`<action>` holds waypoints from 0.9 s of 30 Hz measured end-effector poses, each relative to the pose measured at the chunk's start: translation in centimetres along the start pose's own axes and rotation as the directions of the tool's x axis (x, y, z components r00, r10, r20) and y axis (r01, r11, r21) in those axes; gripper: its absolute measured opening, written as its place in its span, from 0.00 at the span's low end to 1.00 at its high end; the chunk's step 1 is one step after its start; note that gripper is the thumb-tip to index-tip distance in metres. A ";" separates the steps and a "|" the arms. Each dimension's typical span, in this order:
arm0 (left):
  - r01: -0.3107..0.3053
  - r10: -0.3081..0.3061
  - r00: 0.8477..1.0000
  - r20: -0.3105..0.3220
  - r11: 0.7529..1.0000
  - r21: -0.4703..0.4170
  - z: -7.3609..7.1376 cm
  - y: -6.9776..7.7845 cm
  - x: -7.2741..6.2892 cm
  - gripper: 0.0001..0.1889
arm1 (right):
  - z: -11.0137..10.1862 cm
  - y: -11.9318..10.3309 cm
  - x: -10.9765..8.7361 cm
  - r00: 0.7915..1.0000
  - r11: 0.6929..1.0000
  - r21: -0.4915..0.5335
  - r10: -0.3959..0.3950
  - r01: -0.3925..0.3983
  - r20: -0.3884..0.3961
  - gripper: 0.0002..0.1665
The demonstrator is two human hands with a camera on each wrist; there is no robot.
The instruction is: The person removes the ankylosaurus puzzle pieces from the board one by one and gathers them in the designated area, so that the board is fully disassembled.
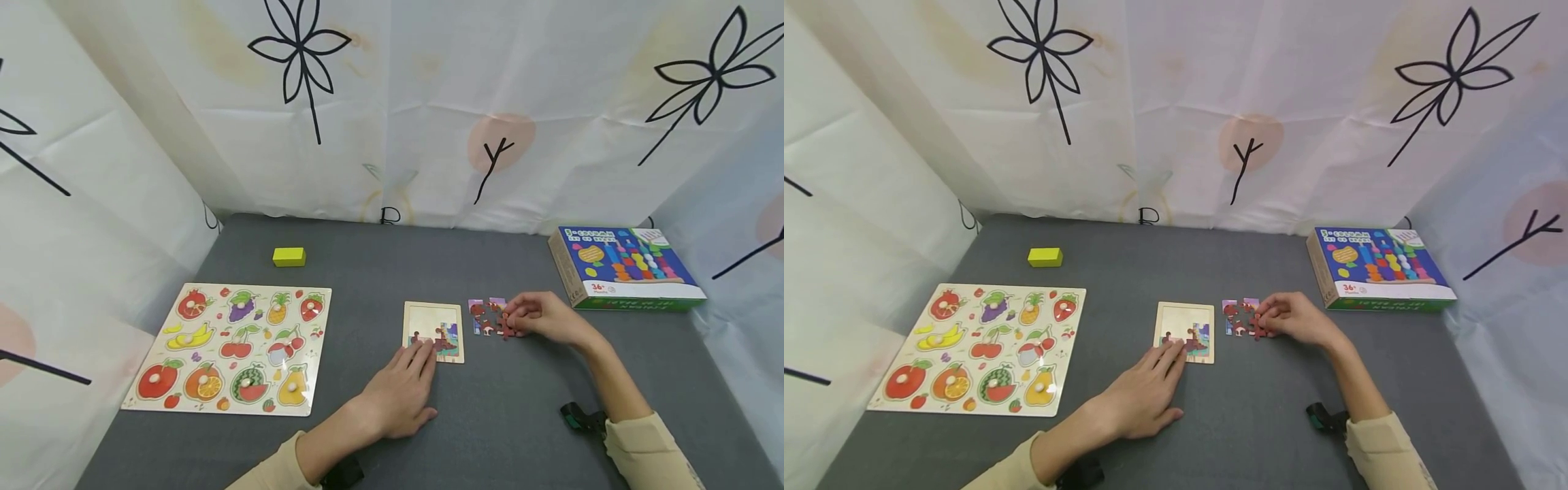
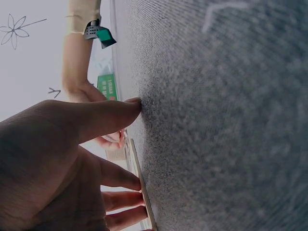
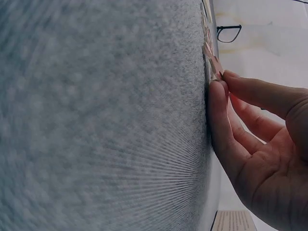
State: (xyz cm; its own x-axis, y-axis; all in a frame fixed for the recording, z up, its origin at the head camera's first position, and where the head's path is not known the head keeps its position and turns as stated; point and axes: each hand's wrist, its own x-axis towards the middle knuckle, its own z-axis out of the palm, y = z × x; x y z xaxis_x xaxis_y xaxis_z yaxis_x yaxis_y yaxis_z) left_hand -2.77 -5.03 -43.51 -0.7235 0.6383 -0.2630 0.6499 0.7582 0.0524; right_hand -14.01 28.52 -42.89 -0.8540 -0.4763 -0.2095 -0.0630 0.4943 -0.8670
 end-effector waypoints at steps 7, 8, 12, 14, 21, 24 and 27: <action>0.002 -0.002 1.000 -0.002 1.000 0.008 0.0 0.0 0.0 0.47 | 0.0 0.3 0.1 1.000 1.000 -0.018 -0.002 0.002 0.004 0.13; 0.003 -0.003 1.000 -0.003 1.000 0.009 0.0 0.0 0.0 0.47 | 0.1 0.3 0.1 1.000 1.000 -0.024 -0.003 0.004 0.005 0.13; 0.003 -0.003 1.000 -0.005 1.000 0.006 0.0 0.0 0.0 0.47 | 0.1 0.1 0.1 1.000 0.999 -0.050 0.013 -0.013 -0.010 0.13; 0.002 -0.002 1.000 -0.006 1.000 0.003 0.0 0.0 0.0 0.47 | 0.0 0.0 0.0 1.000 0.998 -0.066 0.019 -0.020 -0.022 0.13; 0.004 -0.004 1.000 -0.001 1.000 -0.004 0.0 0.0 0.0 0.47 | 0.1 -0.5 -0.2 0.999 0.999 -0.030 0.033 -0.034 -0.036 0.14; 0.004 -0.004 1.000 0.002 1.000 -0.007 0.0 0.0 0.0 0.47 | 0.5 -0.9 -0.2 1.000 1.000 -0.003 0.009 -0.009 -0.023 0.14; 0.006 -0.006 1.000 0.003 1.000 -0.008 0.0 0.0 0.0 0.48 | 1.0 -1.2 0.0 1.000 1.000 0.018 -0.012 0.012 -0.014 0.15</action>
State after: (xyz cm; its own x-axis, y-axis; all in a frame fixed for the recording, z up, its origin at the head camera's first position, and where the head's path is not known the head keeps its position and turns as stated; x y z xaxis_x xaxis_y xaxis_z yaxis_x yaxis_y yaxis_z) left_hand -2.78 -5.01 -43.54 -0.7266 0.6332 -0.2665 0.6435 0.7632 0.0588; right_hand -13.39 27.15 -42.28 -0.8602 -0.4719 -0.1932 -0.0640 0.4757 -0.8773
